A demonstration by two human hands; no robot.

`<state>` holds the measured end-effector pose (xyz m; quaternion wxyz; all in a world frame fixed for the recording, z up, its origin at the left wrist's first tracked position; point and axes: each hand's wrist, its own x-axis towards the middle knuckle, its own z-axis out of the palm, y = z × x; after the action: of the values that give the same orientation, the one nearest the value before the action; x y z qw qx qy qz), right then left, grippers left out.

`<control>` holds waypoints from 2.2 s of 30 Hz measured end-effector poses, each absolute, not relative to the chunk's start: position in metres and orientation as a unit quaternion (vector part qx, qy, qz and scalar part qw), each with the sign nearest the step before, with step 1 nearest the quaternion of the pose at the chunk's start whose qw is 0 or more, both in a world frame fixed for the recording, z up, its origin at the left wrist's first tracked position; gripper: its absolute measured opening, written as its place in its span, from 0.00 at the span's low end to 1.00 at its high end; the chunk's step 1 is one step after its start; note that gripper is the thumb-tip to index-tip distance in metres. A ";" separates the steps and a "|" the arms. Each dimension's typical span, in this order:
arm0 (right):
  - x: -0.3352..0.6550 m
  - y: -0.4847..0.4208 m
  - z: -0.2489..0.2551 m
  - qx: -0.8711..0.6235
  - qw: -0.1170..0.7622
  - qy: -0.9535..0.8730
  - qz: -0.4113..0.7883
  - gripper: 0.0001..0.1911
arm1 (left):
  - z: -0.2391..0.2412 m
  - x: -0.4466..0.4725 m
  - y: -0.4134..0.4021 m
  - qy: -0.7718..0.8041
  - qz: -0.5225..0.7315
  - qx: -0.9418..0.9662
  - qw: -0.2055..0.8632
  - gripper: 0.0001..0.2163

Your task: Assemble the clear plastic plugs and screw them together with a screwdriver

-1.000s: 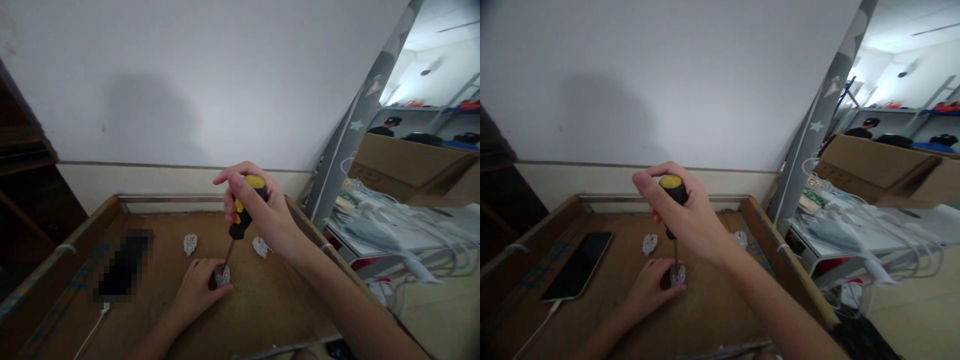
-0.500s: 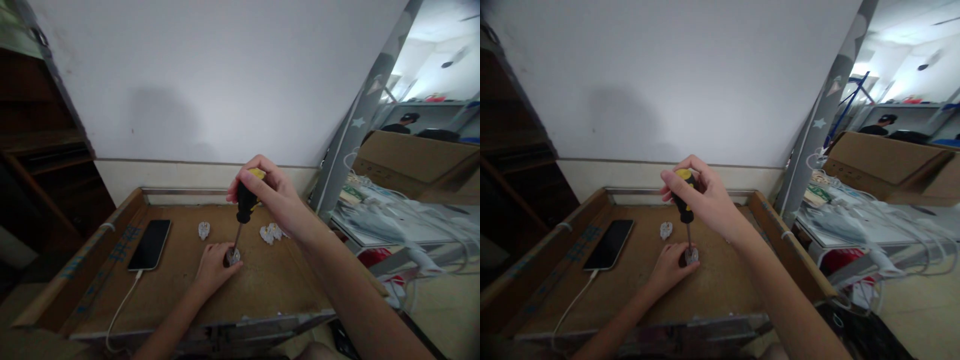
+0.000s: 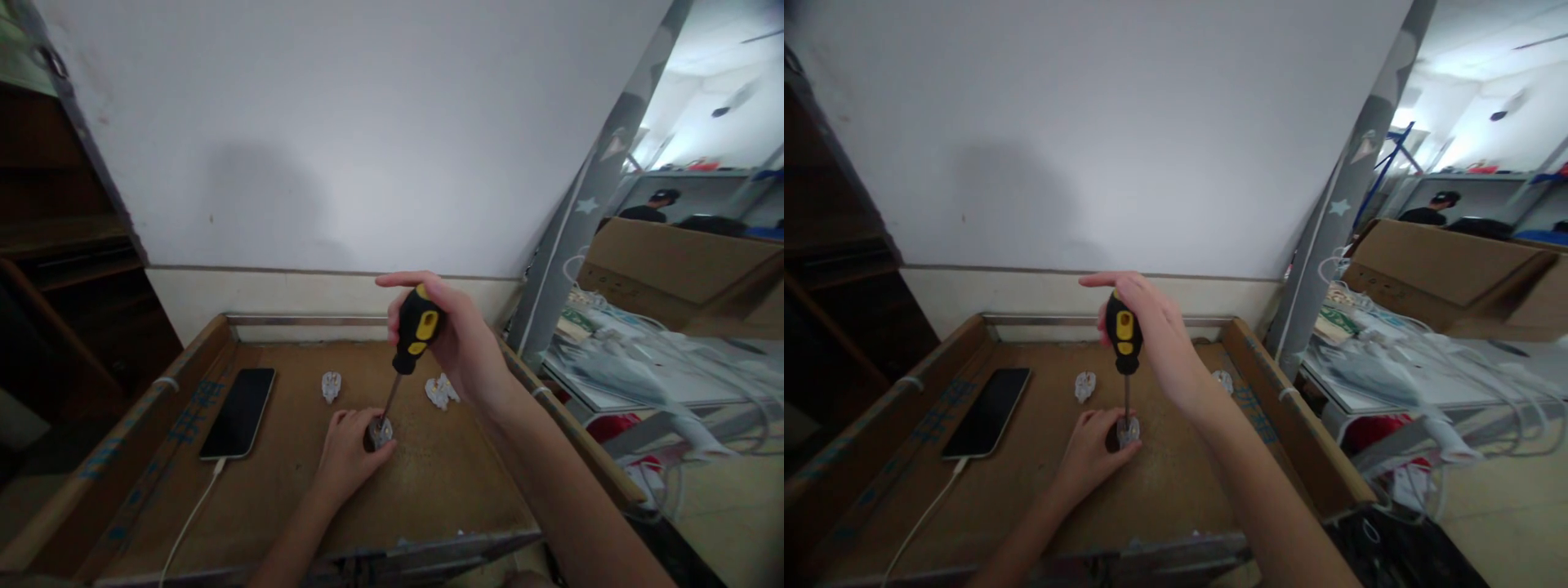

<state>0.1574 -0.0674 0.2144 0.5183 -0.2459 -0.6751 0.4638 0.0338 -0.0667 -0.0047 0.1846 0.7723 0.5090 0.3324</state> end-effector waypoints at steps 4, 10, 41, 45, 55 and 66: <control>0.142 -0.066 0.224 -0.243 0.447 -0.746 0.430 0.14 | 0.001 0.033 -0.068 0.518 0.320 0.767 0.203 0.15; 0.145 -0.049 0.243 -0.311 0.372 -0.817 0.312 0.14 | 0.007 0.027 -0.074 0.504 0.311 0.775 0.221 0.15; 0.156 -0.094 0.291 -0.379 0.077 -0.918 -0.088 0.16 | -0.012 0.011 -0.106 0.538 0.341 0.736 0.231 0.16; 0.159 -0.094 0.289 -0.369 0.060 -0.927 0.019 0.13 | -0.015 0.012 -0.105 0.538 0.351 0.734 0.219 0.16; 0.156 -0.097 0.291 -0.370 0.065 -0.927 -0.007 0.10 | -0.014 0.011 -0.105 0.535 0.353 0.734 0.224 0.15; 0.158 -0.092 0.288 -0.347 0.097 -0.932 -0.035 0.12 | -0.013 0.011 -0.106 0.533 0.357 0.735 0.221 0.15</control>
<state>0.1581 -0.0922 0.2875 0.0972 -0.3467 -0.9323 -0.0347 0.0109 -0.1057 -0.0130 0.2210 0.7349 0.5328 0.3567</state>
